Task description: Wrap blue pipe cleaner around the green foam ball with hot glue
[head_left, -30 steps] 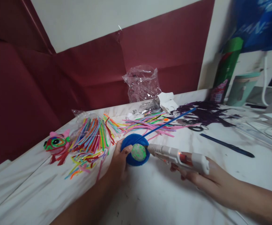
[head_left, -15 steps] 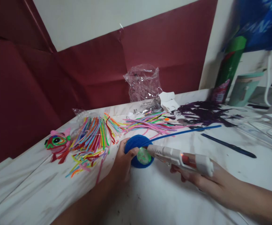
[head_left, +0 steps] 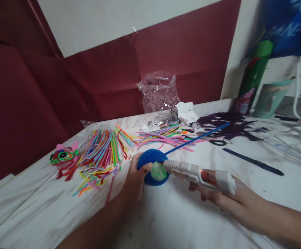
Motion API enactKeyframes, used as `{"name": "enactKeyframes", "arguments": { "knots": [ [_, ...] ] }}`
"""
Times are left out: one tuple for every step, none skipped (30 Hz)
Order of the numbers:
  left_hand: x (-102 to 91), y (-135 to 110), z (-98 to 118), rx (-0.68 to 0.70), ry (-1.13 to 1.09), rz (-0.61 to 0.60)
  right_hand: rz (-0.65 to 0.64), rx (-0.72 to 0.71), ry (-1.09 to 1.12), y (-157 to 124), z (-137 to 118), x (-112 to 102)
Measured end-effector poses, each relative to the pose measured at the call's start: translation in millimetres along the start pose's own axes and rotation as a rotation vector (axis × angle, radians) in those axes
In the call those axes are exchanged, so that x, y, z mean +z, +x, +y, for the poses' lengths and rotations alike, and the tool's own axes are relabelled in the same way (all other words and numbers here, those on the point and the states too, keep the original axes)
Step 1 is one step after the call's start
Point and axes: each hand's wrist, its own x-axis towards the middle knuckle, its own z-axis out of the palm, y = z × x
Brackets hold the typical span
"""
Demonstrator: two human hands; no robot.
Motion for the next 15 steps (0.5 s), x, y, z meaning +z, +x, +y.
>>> {"name": "enactKeyframes", "arguments": {
  "knots": [
    [-0.4,0.1,-0.9,0.008,0.019,-0.006,-0.004,0.011,0.009,-0.7,0.0,0.5],
    [-0.8,0.2,-1.7,0.013,0.034,-0.012,-0.006,0.022,0.015,-1.5,-0.1,1.0],
    [-1.1,0.4,-2.5,0.014,0.045,-0.015,-0.003,0.030,0.017,-2.2,-0.1,1.4],
    [-1.4,0.7,-3.1,0.014,0.052,-0.015,0.000,0.033,0.018,-2.7,-0.2,1.8],
    [-1.6,0.9,-3.5,0.015,0.055,-0.015,0.004,0.030,0.017,-3.1,-0.3,2.1],
    [-1.6,1.1,-3.6,0.018,0.050,-0.014,0.009,0.021,0.015,-3.2,-0.4,2.3],
    [-1.5,1.2,-3.5,0.021,0.040,-0.014,0.012,0.006,0.011,-3.1,-0.5,2.4],
    [-1.3,1.1,-3.1,0.021,0.027,-0.014,0.014,-0.011,0.004,-2.9,-0.5,2.4],
    [-1.1,0.9,-2.4,0.019,0.015,-0.015,0.012,-0.023,-0.006,-2.5,-0.6,2.4],
    [-0.8,0.5,-1.6,0.013,0.005,-0.013,0.011,-0.033,-0.017,-2.2,-0.6,2.3],
    [-0.6,0.1,-0.7,0.005,-0.003,-0.011,0.013,-0.041,-0.028,-1.8,-0.7,2.2],
    [-0.5,-0.3,0.3,-0.002,-0.011,-0.006,0.017,-0.047,-0.039,-1.6,-0.7,2.1],
    [-0.4,-0.7,1.2,-0.006,-0.017,0.000,0.021,-0.049,-0.050,-1.4,-0.9,1.9],
    [-0.4,-0.9,2.1,-0.007,-0.025,0.007,0.025,-0.048,-0.060,-1.2,-1.2,1.6],
    [-0.5,-0.9,2.8,-0.006,-0.036,0.014,0.029,-0.046,-0.066,-0.9,-1.6,1.2]
  ]
}}
